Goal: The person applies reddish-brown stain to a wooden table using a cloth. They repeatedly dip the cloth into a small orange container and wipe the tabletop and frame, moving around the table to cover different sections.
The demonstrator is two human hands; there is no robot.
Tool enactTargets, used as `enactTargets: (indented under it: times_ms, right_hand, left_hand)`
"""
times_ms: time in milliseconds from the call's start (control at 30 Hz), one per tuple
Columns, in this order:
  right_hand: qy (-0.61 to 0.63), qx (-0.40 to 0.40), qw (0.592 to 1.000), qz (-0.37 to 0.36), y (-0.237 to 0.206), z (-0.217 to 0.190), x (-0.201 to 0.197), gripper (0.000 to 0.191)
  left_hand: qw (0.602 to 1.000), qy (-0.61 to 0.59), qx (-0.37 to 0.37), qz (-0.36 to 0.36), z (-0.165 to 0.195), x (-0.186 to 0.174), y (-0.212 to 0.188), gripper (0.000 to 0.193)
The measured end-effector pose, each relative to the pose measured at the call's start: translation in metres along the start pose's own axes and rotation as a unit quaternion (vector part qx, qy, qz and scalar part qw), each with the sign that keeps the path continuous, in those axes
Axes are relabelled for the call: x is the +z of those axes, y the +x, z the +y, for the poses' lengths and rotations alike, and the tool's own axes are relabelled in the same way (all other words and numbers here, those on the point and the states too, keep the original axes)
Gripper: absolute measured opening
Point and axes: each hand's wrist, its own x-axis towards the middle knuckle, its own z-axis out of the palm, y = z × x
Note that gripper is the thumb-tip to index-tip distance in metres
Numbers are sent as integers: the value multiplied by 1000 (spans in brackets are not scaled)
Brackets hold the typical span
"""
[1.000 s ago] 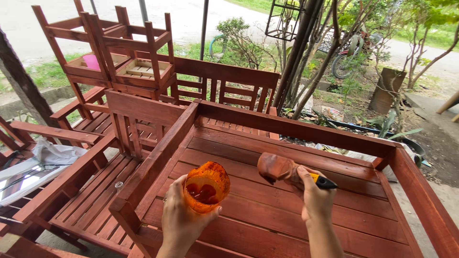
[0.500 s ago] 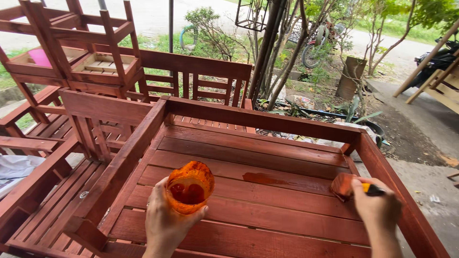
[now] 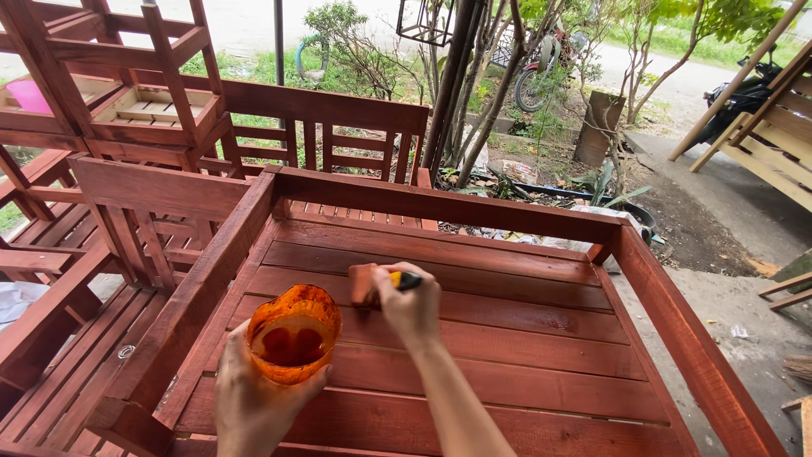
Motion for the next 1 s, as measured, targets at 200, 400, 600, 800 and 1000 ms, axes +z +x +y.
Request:
enactTargets:
  times_ms: [200,400,600,800,1000]
  right_hand:
    - [-128,24,972,196,0,94,-135,25]
    - [-392,2,882,261,-25,135,-272,17]
    - [-332,-122,929,114,-46,92,-159,14]
    - [-48,130,987,83,-31,76,-160,16]
    - [-220,150,940,212,-27,120,-300,19]
  left_hand:
    - [999,-23,34,-3,13,18,-1,107]
    - [996,-62,69,4,22,29,-8,100]
    - [995,-63,71,-17,33,39,-12,99]
    - [991,-83,104,-25,44,55,-10,99]
    - [992,-65,98,-42,50,73,-10,102]
